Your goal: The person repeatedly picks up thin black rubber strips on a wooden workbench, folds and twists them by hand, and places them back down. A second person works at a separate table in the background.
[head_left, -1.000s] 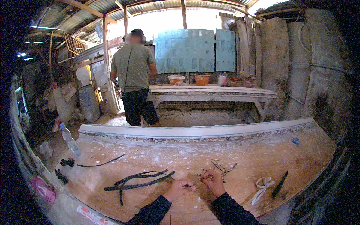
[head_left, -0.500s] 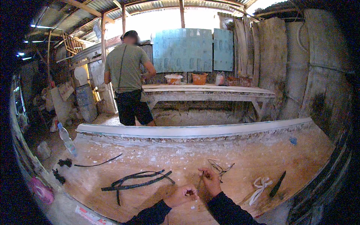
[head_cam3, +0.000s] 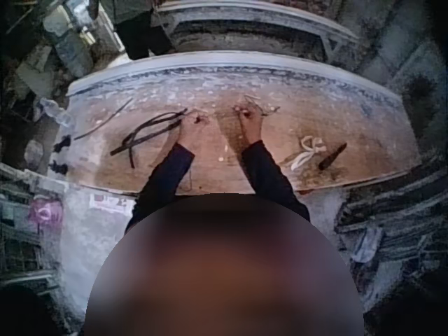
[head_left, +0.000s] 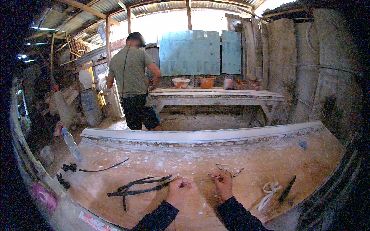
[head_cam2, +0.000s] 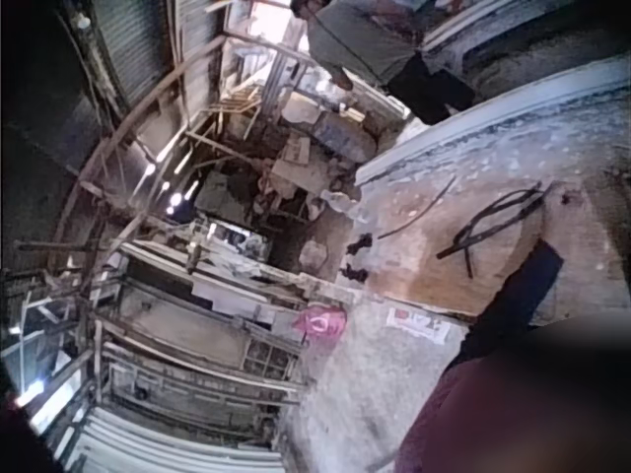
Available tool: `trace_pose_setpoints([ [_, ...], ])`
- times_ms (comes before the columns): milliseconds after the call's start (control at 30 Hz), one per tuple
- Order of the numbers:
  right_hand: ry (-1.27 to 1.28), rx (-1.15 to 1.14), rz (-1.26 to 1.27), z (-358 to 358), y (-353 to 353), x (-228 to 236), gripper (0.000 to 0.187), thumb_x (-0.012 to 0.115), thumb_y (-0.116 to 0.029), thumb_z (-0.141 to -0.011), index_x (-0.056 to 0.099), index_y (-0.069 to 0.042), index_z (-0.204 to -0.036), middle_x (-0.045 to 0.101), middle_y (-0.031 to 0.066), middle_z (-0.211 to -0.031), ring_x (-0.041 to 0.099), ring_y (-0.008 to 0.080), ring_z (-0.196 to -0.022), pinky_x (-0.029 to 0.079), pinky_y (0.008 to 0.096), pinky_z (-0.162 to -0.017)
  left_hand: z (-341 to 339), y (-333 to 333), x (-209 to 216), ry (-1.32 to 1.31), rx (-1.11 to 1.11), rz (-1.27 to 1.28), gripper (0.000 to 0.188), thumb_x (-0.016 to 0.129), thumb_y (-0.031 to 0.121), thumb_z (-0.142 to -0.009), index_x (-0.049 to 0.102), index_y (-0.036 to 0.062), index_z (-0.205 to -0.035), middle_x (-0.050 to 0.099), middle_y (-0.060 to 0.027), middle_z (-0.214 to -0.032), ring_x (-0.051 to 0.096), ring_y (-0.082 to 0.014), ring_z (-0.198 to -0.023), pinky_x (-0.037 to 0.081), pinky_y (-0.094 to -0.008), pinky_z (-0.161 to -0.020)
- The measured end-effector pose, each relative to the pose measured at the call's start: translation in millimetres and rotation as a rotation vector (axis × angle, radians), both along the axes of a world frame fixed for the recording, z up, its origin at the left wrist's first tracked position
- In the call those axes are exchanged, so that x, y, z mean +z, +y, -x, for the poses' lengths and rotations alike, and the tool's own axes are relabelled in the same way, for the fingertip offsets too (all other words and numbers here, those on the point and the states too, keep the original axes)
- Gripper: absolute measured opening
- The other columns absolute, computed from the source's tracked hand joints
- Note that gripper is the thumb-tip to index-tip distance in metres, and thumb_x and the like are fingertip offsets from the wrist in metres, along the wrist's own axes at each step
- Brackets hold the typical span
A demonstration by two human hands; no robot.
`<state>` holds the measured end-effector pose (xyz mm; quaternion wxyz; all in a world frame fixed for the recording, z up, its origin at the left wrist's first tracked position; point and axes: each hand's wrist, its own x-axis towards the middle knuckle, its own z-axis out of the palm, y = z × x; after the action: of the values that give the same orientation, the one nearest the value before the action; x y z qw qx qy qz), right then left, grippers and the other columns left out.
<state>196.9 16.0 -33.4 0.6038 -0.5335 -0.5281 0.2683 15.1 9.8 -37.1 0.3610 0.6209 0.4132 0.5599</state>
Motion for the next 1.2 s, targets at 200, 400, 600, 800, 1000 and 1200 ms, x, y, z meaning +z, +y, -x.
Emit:
trace_pose_setpoints([
  [200,0.126,0.28,-0.029,8,-19,6,0.007,0.065,-0.001,-0.066,0.061,-0.004,-0.071,0.052,0.002,-0.069,0.05,0.0119,-0.068,0.039,0.0236,-0.062,20,21,-16,-0.181,0.145,0.198,0.01,0.064,0.008,-0.07,0.06,0.0013,-0.075,0.056,-0.0018,-0.068,0.05,-0.0086,-0.061,0.04,-0.0223,-0.056],
  [400,-0.034,0.644,0.161,20,-28,14,0.007,0.065,-0.007,-0.069,0.061,-0.003,-0.073,0.053,0.0042,-0.082,0.051,0.0145,-0.079,0.039,0.0266,-0.072,28,29,-17,-0.199,0.217,0.177,0.01,0.063,0.006,-0.067,0.061,0.0013,-0.076,0.058,-0.0026,-0.069,0.051,-0.0092,-0.062,0.041,-0.0228,-0.056],
  [600,0.149,0.955,0.234,25,-42,27,0.018,0.059,-0.015,-0.077,0.061,-0.003,-0.09,0.05,0.008,-0.102,0.046,0.0181,-0.098,0.035,0.0291,-0.086,23,22,-10,-0.171,0.245,0.166,0.01,0.063,0.006,-0.068,0.06,0.0003,-0.075,0.058,-0.0029,-0.073,0.052,-0.01,-0.064,0.042,-0.0232,-0.059],
  [800,-0.016,1.069,0.088,20,-39,29,0.017,0.056,-0.013,-0.079,0.06,-0.002,-0.092,0.049,0.0077,-0.104,0.046,0.0188,-0.099,0.034,0.0303,-0.087,23,23,-15,-0.188,0.15,0.195,0.009,0.063,0.005,-0.069,0.059,-0.001,-0.075,0.057,-0.0039,-0.072,0.053,-0.0103,-0.066,0.042,-0.0228,-0.061],
  [1000,0.111,1.124,0.148,20,-39,21,0.013,0.059,-0.009,-0.076,0.061,-0.003,-0.088,0.051,0.0076,-0.1,0.047,0.0184,-0.096,0.037,0.0288,-0.083,21,17,-11,-0.159,0.109,0.2,0.004,0.057,0.004,-0.073,0.057,0.0002,-0.074,0.056,-0.0033,-0.069,0.052,-0.011,-0.061,0.043,-0.0241,-0.056],
  [1200,0.043,1.07,0.223,17,-41,23,0.013,0.063,-0.009,-0.073,0.061,-0.003,-0.084,0.054,0.0036,-0.079,0.051,0.0133,-0.08,0.039,0.0259,-0.074,15,8,0,-0.081,0.11,0.17,0.005,0.062,0.004,-0.069,0.06,0.0001,-0.07,0.056,-0.003,-0.067,0.051,-0.0093,-0.061,0.041,-0.0219,-0.056],
])
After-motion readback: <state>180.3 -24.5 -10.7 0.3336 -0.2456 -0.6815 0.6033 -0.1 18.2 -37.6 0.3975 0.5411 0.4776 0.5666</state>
